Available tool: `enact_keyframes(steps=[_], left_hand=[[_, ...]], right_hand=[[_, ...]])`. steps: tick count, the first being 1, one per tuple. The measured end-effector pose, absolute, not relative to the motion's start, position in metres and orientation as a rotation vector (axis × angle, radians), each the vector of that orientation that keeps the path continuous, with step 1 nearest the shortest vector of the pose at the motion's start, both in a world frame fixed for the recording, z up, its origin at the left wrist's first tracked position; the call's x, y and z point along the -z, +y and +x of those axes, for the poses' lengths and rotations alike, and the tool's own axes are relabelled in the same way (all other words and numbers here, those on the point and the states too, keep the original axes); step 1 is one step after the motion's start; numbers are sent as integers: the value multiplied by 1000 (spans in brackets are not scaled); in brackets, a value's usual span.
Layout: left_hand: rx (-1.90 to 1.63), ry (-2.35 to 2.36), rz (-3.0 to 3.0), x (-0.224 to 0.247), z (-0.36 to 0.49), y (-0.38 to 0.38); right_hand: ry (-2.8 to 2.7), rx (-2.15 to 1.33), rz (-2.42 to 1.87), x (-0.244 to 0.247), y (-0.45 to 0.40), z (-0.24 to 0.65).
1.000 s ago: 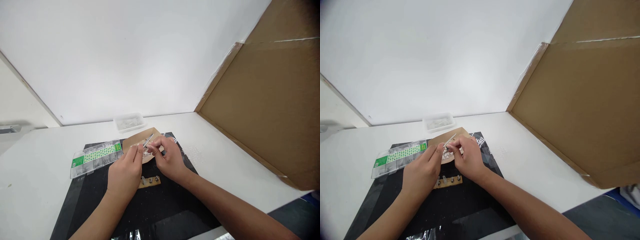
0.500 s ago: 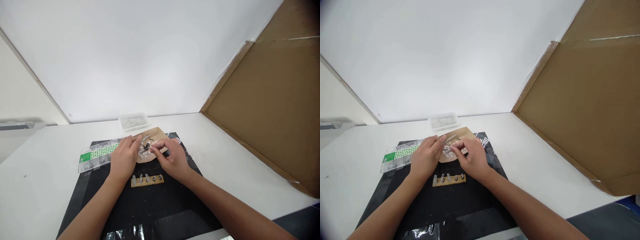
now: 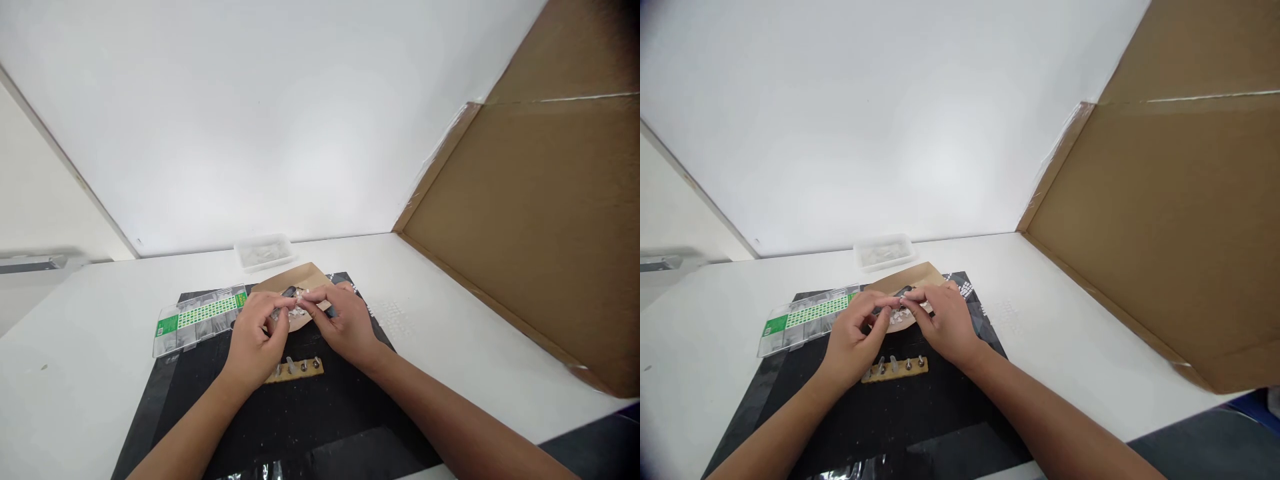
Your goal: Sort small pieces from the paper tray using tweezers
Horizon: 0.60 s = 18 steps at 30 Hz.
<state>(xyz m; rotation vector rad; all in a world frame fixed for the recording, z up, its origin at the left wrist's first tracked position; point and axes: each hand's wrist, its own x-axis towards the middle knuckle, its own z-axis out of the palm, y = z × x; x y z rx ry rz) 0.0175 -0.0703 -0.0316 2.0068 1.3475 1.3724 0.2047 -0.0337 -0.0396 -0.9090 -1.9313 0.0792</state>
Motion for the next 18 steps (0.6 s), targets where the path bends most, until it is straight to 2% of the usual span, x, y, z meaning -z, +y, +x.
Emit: enact_keyframes(steps=[9, 18], left_hand=[[-1385, 1245, 1754, 35, 22, -70], [-1377, 1068, 1725, 29, 16, -68]], right_hand=[[-2016, 4, -842, 28, -40, 208], [-2063, 231, -706, 21, -48, 213]])
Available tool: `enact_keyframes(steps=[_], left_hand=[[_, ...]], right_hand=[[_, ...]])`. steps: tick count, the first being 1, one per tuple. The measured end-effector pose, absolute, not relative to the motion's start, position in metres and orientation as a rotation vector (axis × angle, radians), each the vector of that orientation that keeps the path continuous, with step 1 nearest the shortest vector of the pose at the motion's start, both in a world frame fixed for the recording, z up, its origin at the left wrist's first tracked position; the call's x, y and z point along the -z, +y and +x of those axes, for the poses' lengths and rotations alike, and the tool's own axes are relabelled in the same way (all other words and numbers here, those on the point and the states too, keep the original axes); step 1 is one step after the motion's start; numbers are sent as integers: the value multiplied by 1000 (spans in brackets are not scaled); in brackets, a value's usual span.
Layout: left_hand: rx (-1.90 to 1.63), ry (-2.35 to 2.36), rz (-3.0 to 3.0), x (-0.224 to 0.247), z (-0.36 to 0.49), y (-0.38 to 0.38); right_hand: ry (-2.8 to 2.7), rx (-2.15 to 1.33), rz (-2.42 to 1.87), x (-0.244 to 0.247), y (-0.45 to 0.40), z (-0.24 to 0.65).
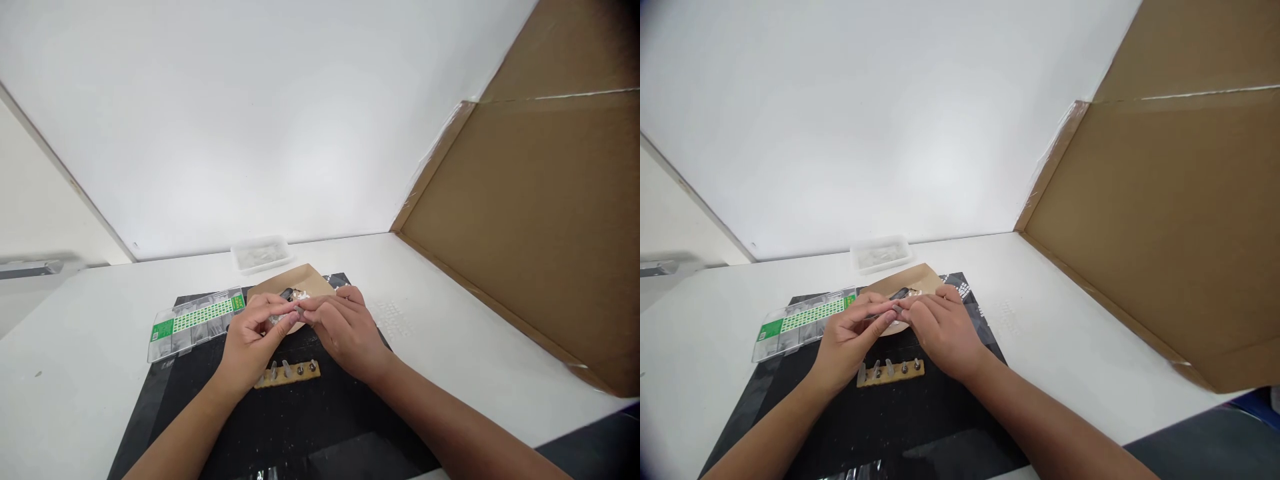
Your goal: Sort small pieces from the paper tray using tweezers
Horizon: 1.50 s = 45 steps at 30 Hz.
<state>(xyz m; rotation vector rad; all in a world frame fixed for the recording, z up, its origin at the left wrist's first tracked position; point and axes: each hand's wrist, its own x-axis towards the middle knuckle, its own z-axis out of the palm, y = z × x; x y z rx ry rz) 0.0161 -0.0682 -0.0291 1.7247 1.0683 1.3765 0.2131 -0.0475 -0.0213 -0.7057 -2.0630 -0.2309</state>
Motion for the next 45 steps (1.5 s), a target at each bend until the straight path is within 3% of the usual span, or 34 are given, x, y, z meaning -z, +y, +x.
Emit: enact_keyframes(steps=[10, 45], left_hand=[[-1317, 979, 1563, 33, 16, -65], [-1220, 1143, 1440, 33, 8, -67]], right_hand=[[-2144, 322, -654, 15, -51, 214], [-2038, -264, -726, 30, -45, 212]])
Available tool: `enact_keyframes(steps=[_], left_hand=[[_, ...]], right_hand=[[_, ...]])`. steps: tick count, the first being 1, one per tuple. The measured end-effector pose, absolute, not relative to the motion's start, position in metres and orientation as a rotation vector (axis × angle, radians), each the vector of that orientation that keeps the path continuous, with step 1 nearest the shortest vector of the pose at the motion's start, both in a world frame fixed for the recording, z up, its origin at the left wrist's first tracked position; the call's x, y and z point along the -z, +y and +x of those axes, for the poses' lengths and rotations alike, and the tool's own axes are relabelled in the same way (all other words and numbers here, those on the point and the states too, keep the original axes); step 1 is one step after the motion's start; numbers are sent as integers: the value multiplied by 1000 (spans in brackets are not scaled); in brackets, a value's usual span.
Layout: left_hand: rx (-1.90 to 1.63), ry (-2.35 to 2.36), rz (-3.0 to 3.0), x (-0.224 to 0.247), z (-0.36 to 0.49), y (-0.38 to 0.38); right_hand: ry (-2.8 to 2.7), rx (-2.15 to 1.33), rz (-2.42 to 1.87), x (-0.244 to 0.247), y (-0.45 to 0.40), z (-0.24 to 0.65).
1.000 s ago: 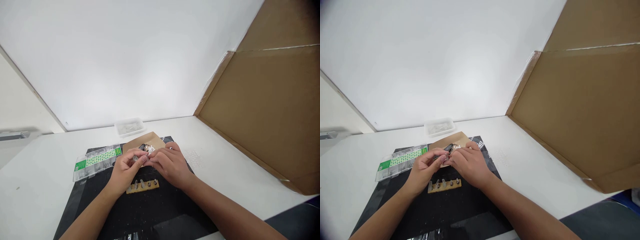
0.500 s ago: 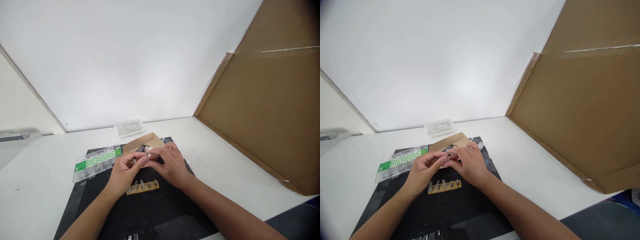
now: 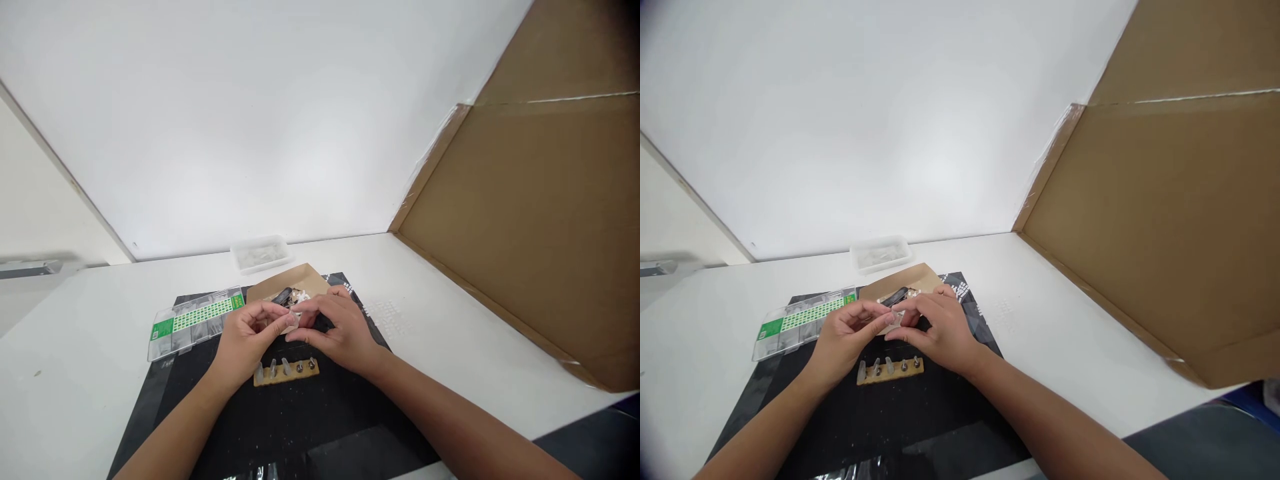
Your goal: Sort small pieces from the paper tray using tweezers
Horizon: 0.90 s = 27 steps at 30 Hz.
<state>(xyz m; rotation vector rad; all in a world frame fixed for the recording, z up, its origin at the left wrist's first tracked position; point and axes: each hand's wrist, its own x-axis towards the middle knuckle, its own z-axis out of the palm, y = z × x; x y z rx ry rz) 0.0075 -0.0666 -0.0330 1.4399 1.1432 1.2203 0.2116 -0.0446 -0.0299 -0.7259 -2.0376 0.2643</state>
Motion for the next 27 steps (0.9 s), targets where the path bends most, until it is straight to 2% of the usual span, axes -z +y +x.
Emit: enact_keyframes(steps=[20, 27], left_hand=[[-1153, 1148, 1672, 35, 5, -72], [-1250, 1235, 2167, 29, -14, -63]], right_hand=[[-2035, -645, -825, 20, -54, 218], [-2020, -751, -920, 17, -65, 229]])
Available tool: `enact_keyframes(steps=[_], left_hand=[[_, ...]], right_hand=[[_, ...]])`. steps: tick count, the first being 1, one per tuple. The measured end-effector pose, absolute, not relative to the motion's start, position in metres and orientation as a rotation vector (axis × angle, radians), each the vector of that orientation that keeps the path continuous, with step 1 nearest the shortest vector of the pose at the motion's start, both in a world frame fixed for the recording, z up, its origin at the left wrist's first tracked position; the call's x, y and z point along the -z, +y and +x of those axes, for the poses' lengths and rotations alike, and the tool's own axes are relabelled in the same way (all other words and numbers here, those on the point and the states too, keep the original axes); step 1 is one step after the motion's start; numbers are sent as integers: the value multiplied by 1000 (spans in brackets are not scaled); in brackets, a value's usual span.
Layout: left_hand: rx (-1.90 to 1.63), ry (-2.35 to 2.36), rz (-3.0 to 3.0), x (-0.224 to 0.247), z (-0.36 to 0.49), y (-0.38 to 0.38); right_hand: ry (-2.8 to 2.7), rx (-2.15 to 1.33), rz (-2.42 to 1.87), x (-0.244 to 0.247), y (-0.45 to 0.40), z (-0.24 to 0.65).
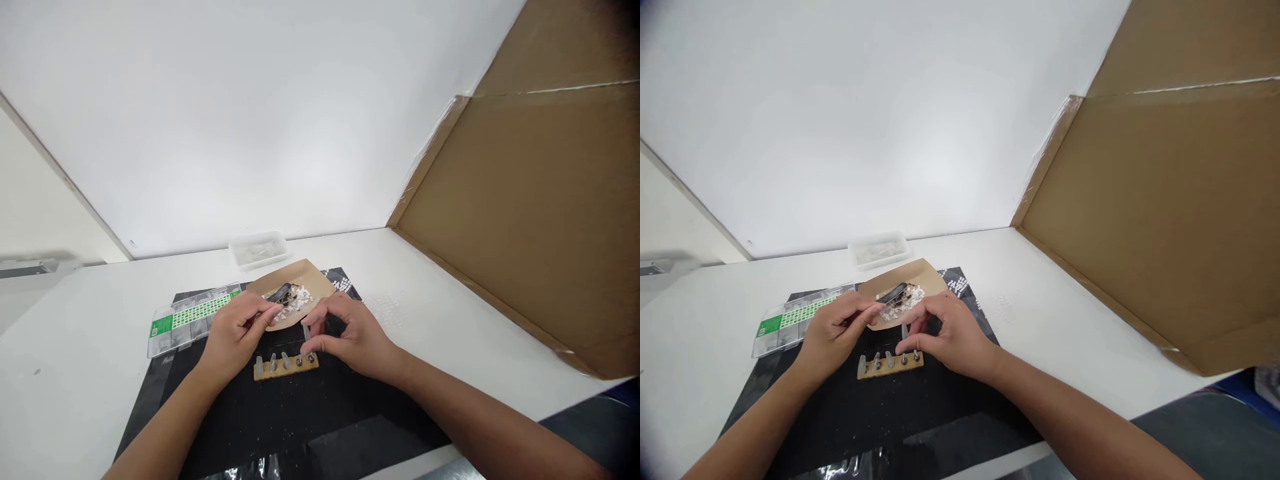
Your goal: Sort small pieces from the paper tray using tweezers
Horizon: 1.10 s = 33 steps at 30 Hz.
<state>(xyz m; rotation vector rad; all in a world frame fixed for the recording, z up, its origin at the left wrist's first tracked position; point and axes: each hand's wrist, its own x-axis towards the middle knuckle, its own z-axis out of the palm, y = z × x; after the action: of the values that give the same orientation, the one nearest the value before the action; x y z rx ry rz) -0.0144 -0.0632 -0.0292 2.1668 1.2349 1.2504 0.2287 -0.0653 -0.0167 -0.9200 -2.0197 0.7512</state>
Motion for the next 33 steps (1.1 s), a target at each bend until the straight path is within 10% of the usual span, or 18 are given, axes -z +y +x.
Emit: enact_keyframes(steps=[33], left_hand=[[-1018, 862, 2646, 35, -30, -65]], right_hand=[[-2278, -680, -917, 49, -59, 227]])
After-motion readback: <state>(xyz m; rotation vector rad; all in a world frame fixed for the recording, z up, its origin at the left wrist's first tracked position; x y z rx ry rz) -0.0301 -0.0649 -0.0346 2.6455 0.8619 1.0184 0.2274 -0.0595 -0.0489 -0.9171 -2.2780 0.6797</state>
